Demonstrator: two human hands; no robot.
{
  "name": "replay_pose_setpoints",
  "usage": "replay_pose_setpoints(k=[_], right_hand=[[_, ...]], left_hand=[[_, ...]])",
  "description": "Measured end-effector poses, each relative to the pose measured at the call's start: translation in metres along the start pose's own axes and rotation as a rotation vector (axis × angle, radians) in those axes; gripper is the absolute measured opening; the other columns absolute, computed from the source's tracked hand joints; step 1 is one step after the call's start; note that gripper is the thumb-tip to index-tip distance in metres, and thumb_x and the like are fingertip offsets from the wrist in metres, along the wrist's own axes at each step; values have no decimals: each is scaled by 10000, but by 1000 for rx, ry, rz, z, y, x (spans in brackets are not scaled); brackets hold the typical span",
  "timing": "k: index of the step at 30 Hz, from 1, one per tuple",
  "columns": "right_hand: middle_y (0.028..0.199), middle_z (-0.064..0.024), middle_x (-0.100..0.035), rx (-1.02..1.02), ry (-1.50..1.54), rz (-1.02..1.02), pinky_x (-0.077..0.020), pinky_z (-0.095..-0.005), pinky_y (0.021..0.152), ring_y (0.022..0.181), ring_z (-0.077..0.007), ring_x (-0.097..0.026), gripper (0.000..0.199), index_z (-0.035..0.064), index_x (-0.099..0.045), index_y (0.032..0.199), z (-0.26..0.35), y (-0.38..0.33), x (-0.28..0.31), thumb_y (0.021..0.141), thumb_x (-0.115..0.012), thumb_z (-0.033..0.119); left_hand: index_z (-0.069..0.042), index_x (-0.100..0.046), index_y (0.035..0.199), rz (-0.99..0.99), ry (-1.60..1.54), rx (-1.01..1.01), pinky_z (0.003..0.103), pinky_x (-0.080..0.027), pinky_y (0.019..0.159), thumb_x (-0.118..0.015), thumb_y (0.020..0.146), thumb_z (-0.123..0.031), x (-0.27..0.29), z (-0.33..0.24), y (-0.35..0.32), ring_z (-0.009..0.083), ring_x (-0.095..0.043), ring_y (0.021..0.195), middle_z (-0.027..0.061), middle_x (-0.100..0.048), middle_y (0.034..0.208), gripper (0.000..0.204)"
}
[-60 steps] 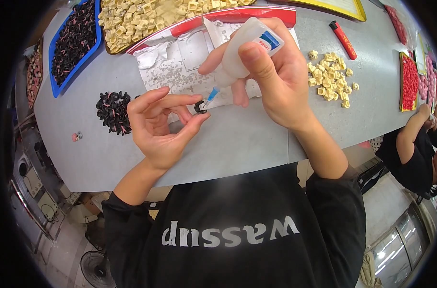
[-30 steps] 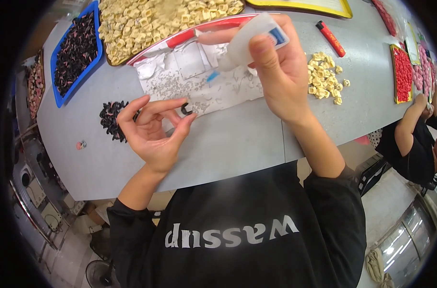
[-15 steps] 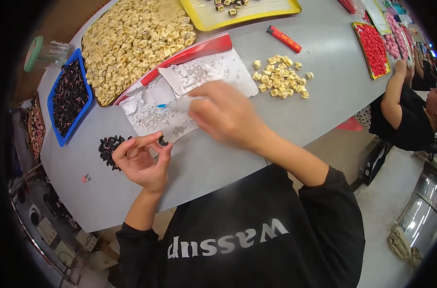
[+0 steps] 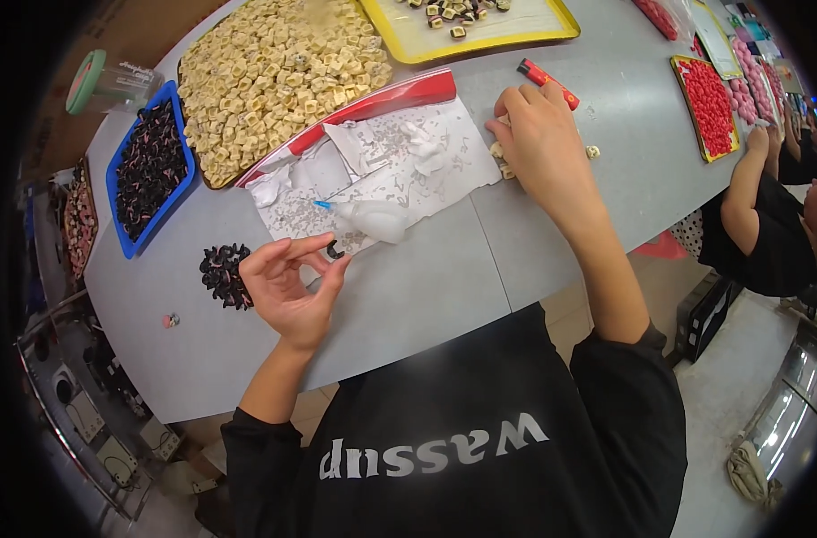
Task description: Applying glue and assembling small components on a factory production line.
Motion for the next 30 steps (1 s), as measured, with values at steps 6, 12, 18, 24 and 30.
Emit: replay_pose_setpoints(k=[6,12,18,24,30], right_hand=[[784,-25,-566,-276,618,79,-470,-232,562,724,-95,-556,99,3,-519,788,23,-4,11,791,-616,23],[889,-117,-589,-238,1274,269,-525,-245,723,826,-136,-598,118,-19,-506,809,86,-37,-4,766,-596,-81],[1051,-202,-553,-471,1594,353,-492,-298,828,939,-200,-588,129,-50,-527,886,96,-51,-18,776,-573,-98],[983,-154,-552,-349,1739,377,-476,-295,818,918,-192,-572,146,-50,-539,930,101,-59,-29,791,-555,-94],[961,-104,-586,-480,1816,473,-475,-270,793,911,-156,-581,175,-49,-542,961,102,-67,-30,794,-593,-60]], left_hand=[[-35,-334,1080,18,23,-12,228,-469,594,-690,643,131,1,0,-2,138,-561,596,201,-612,923,587],[-35,-338,1071,44,10,-25,222,-468,590,-700,643,124,-2,-1,0,133,-560,610,198,-615,932,583],[-39,-348,1068,97,24,-67,217,-464,562,-709,643,111,-4,-6,2,146,-569,633,206,-618,927,578],[-43,-351,1100,129,-8,-135,214,-460,519,-713,648,99,-6,-6,-2,155,-572,649,217,-624,908,596],[-48,-355,1113,229,10,-143,205,-454,506,-713,656,91,-8,-16,-1,144,-555,632,216,-628,906,597]])
Point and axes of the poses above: each hand's wrist, its own y-axis towards the middle knuckle, its own x-axis out of the back of the hand, z = x × y, the point moved 5 cm from there along y, towards the middle knuckle
